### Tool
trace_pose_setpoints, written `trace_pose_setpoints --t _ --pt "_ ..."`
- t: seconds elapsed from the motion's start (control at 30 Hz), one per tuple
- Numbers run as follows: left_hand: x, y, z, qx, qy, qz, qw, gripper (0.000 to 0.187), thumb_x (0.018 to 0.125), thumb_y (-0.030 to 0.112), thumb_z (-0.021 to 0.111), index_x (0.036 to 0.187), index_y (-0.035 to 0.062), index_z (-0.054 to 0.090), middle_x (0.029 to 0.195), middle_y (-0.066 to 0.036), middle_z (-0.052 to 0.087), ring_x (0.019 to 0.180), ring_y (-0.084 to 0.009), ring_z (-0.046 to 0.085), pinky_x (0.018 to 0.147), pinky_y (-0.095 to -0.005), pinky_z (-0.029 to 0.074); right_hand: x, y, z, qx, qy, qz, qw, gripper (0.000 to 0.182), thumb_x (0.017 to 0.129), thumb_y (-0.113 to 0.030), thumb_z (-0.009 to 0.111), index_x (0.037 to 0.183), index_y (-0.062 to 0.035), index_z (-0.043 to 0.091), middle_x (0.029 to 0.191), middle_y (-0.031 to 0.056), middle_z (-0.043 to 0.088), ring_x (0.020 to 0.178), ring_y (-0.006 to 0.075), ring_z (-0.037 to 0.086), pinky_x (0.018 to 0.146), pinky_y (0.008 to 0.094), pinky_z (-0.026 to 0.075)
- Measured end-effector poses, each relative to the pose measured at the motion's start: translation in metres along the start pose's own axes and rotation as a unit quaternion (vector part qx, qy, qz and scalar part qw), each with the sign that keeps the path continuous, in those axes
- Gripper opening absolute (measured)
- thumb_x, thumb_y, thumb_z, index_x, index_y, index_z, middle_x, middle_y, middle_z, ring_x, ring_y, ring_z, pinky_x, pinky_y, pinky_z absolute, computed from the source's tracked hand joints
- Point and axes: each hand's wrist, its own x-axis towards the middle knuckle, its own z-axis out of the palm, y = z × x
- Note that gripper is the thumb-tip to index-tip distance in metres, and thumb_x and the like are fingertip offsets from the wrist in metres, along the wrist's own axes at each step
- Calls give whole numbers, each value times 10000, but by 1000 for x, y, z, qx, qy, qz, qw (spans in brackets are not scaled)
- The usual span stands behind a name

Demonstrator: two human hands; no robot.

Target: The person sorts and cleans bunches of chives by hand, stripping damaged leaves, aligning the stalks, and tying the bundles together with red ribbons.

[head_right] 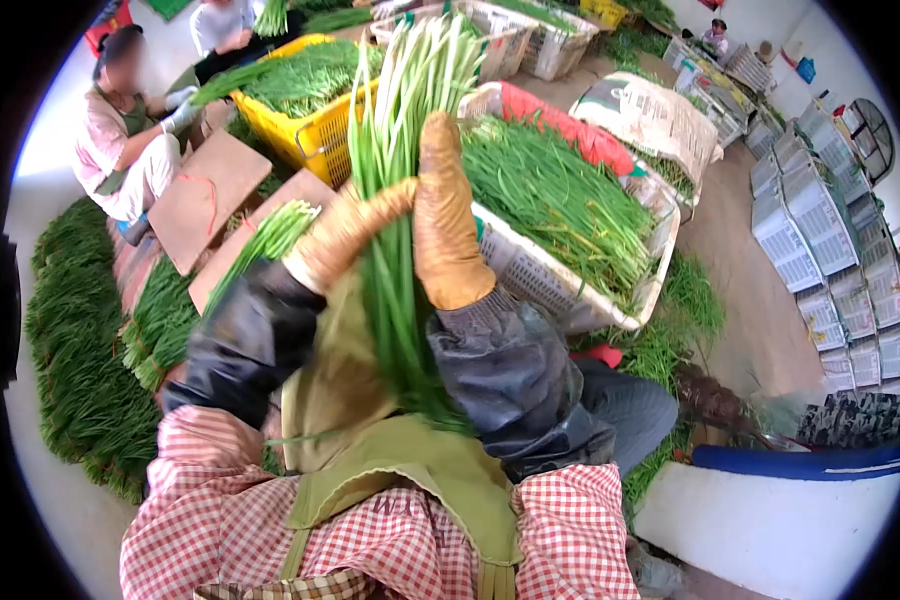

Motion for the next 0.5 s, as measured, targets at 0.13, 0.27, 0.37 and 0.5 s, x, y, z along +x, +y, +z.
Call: trace_pose_setpoints --t 0.13,0.27,0.37,0.5 --pt "7 140 -9 250 -121 -145 950 376 903 166 655 1249 48 568 1181 -60 621 1077 -129 584 902 -300 491 5 -31 45 -9 -70 -33 997 635 946 -538 498 1327 -30 460 1222 51 554 1102 166 521 995 334 404" --pt "-28 130 -27 196 -161 -276 927 563 836 124 720 1347 54 494 1253 -72 595 1142 -154 553 970 -324 463 -65 -22 23 -247 -128 -55 959 564 974 -438 500 1285 31 455 1117 112 571 979 212 544 893 339 438" --pt "-96 40 -33 84 -143 -350 922 564 812 82 731 1326 37 505 1187 -81 623 1080 -146 585 963 -321 471 -137 -23 -5 -346 -145 51 925 539 969 -449 496 1214 30 535 1011 167 615 948 253 576 876 355 447" --pt "-171 -30 28 -182 24 -458 870 479 857 175 683 1275 -5 532 1145 -94 642 999 -179 625 911 -307 495 -202 8 -68 -341 -69 268 898 547 961 -485 489 1107 32 594 861 160 631 812 268 590 797 367 463"
